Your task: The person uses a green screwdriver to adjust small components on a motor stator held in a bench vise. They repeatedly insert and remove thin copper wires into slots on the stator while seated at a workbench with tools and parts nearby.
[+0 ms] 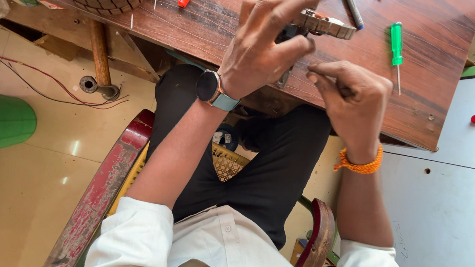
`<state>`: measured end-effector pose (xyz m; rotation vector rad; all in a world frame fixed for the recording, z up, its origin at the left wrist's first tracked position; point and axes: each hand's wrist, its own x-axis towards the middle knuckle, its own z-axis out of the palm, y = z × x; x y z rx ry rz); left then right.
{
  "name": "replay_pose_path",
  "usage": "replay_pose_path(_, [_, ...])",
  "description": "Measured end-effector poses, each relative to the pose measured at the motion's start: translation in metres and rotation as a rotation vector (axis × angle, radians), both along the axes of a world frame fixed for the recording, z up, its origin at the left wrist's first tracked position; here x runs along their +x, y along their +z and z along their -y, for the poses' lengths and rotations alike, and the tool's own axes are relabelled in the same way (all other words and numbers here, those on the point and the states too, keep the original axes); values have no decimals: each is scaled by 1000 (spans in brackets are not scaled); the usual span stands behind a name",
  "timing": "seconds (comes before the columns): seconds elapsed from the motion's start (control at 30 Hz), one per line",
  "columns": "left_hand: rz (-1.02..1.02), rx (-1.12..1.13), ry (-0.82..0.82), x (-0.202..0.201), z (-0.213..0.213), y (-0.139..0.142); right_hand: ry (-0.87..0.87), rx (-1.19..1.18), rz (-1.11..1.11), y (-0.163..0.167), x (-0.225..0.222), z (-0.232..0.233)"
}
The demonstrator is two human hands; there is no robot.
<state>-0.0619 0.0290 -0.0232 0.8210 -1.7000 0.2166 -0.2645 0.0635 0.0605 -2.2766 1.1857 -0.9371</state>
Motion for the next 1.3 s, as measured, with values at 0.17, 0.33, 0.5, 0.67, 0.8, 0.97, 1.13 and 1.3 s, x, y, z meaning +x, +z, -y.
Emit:
replay_pose_path(0.17, [-235,64,14,-18,-2,-7,-55,-160,-143,33,-3,10])
replay_pose_path(0.33, [-261,77,46,-23,0,-13,73,-391,-225,52,11,41])
replay_pose_path(0.5, [-309,94,55,-28,-1,-14,153,-375,-228,56,26,57])
replay_pose_path(0.67, [-347,123,30,-30,-2,-14,106,-310,-260,58,27,60])
replay_pose_path(0.8, [-367,119,20,-30,-1,-11,110,-263,-308,51,24,74])
replay_pose_path(0.97, [-250,92,76,-26,1,-4,26,-133,-368,36,19,108])
replay_pose_path(1.13, [-119,90,18,-13,6,2,156,-183,-271,25,4,120])
replay_pose_path(1.3, [-63,137,-2,-4,16,4,-39,-99,-266,43,-5,101])
